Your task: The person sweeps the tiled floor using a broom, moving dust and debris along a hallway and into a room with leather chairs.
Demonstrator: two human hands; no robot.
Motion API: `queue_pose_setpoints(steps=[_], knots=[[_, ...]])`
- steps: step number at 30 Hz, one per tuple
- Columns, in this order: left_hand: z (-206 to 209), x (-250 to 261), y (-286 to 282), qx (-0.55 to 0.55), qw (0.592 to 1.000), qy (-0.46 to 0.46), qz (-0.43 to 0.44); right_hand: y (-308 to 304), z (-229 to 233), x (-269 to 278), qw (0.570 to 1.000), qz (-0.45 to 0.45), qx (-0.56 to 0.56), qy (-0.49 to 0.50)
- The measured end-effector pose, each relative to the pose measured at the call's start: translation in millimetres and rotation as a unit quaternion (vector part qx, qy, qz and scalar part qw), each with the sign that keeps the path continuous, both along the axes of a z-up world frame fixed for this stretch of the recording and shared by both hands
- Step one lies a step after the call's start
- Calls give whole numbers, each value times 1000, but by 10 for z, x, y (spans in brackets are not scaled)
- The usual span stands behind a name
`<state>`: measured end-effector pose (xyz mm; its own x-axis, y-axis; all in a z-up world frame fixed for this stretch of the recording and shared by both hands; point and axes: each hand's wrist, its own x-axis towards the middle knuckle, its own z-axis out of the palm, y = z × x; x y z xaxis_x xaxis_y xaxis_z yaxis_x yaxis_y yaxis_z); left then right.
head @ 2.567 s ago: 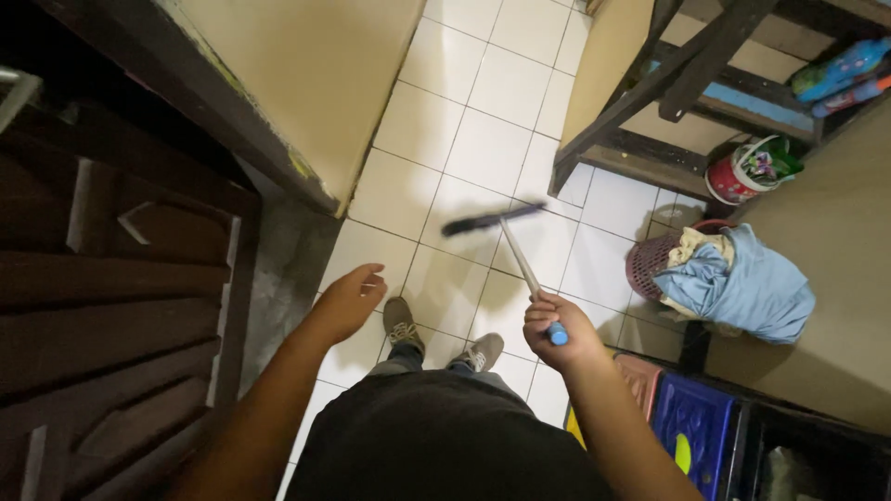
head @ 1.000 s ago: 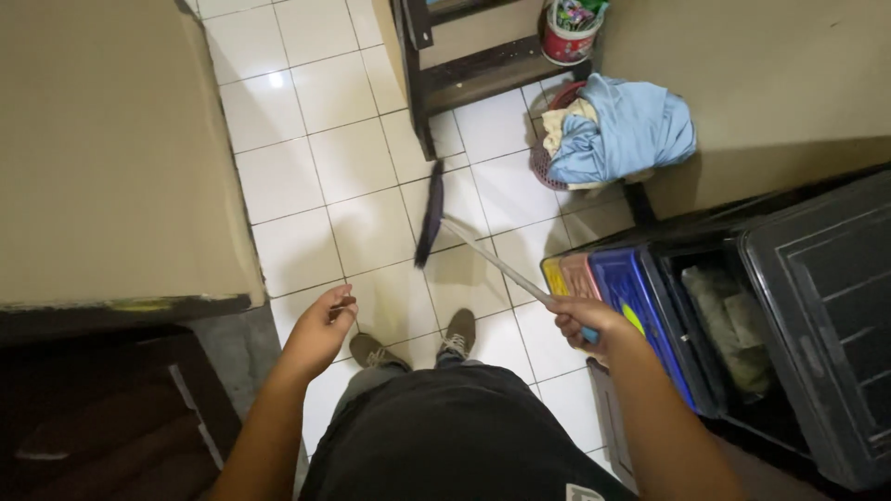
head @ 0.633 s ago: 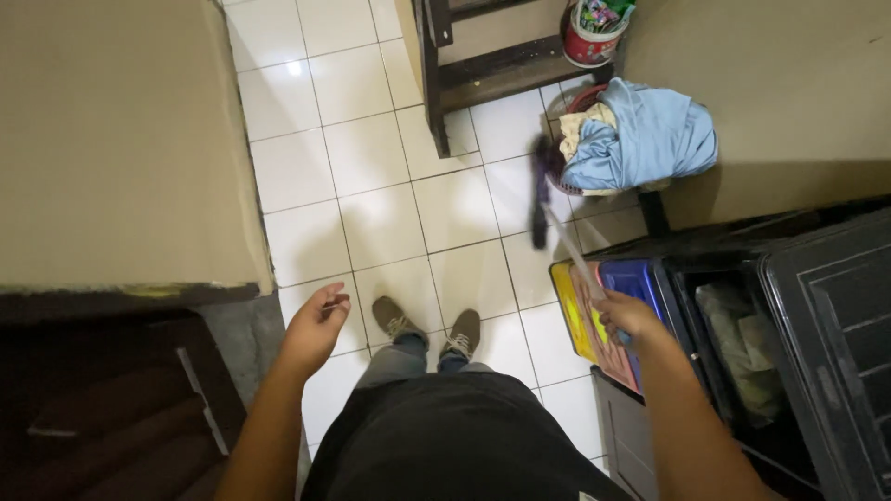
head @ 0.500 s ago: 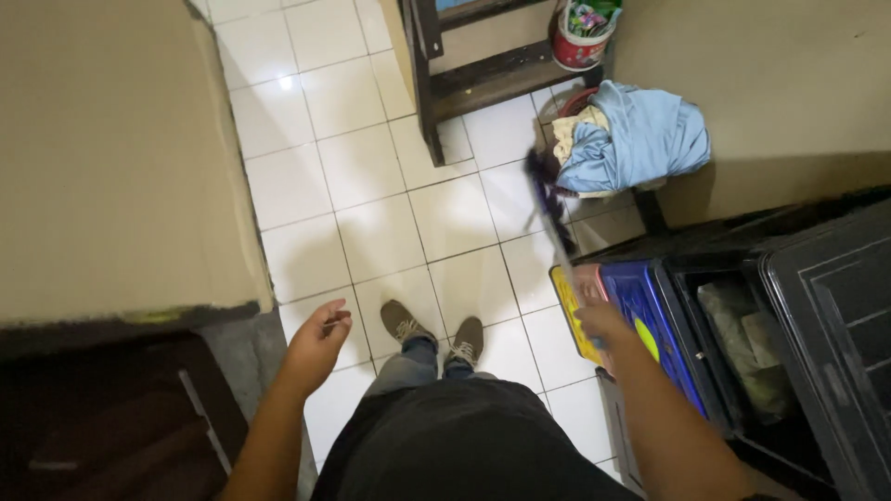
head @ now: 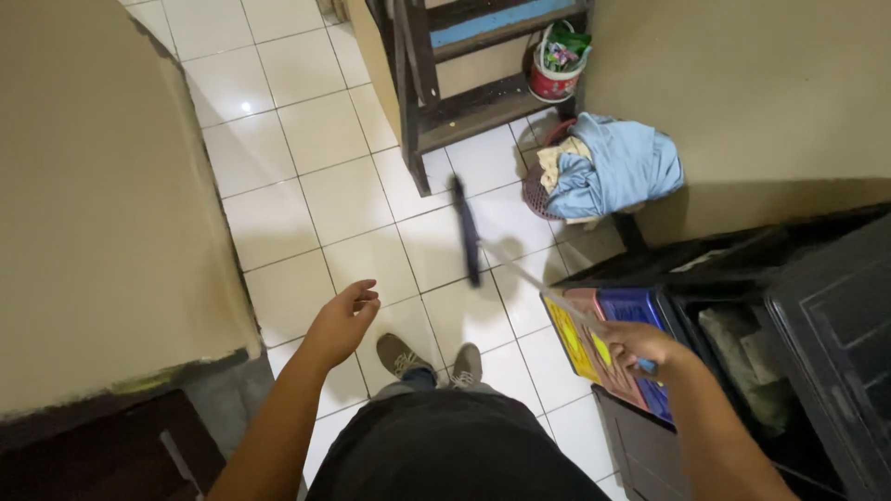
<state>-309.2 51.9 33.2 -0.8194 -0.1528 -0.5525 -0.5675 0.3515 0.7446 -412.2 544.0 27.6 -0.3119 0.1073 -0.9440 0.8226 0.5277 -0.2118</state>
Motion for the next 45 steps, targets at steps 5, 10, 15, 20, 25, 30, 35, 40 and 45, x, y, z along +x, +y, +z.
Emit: queue_pose_setpoints(steps=[5,10,15,20,25,30,35,40,45], knots=[[-67,0,-328,-15,1000,-4,-9,25,-1282,-257,996,16,15,90],[-363,269,-715,-4,1000,9,12,-713,-2038,154,992,70,2,102],[-513,426,-991,-11,999,0,34,-954,-1215,238,998,46,-49,17],[-493,249,-933,0,999,27,26,-1106,-374,220,997,-68,-37,16],[-403,-47,-680,20,999,20,24,-1309,-357,-13,988,-126,-68,58],[-291,-401,-496,11,999,-11,29,-1334,-766,-669,977,-167,-102,86],[-56,-921,-288,35,997,-25,69,-1287,-1067,-1545,962,-224,-131,86],[193,-1644,35,45,996,-1,76,-1168,-1366,-2549,945,-279,-151,80],[298,-2065,293,7,996,-14,92,-931,-1985,-3809,893,-354,-276,-9]])
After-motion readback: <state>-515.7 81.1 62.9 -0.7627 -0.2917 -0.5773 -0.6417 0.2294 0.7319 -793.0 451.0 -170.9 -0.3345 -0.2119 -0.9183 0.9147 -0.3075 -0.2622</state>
